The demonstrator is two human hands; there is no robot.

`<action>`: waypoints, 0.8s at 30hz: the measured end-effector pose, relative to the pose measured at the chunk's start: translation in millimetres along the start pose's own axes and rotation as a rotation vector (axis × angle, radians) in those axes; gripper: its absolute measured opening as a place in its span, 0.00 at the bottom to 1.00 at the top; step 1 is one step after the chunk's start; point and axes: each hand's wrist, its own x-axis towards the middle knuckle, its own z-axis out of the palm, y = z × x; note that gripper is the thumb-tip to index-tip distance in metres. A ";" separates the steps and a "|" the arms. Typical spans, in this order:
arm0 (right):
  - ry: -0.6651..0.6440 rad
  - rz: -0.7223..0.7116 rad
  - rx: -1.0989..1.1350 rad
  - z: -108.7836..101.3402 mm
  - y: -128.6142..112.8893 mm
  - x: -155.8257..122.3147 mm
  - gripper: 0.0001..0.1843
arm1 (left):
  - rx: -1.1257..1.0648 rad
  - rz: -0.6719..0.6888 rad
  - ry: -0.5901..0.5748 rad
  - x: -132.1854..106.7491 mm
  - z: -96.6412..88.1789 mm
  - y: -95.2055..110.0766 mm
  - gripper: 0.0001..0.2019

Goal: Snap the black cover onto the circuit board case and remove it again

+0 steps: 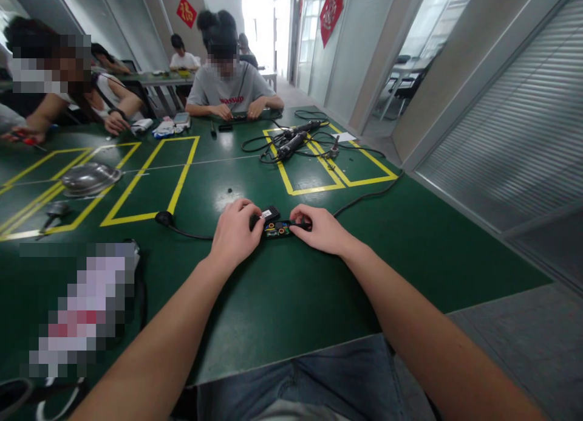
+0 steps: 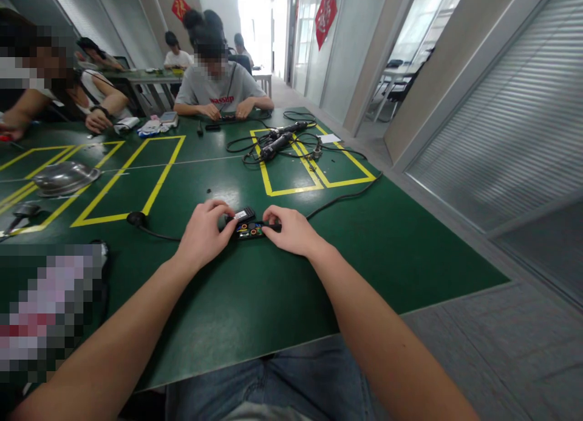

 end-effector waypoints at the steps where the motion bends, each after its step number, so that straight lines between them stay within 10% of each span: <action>1: 0.001 -0.013 -0.001 -0.5 0.0 -0.6 0.05 | 0.013 0.007 -0.036 -1.1 -4.8 1.7 0.06; 5: 0.006 -0.039 -0.016 -0.8 0.2 -3.1 0.02 | 0.021 0.058 -0.304 -3.5 -18.2 5.1 0.03; 10: 0.029 -0.037 -0.032 -0.3 -0.2 -3.5 0.02 | -0.057 0.044 -0.378 -1.3 -18.9 -1.4 0.03; 24: 0.032 -0.019 0.058 -9.4 -2.5 -2.8 0.09 | -0.217 0.070 -0.274 1.4 -23.7 -13.5 0.10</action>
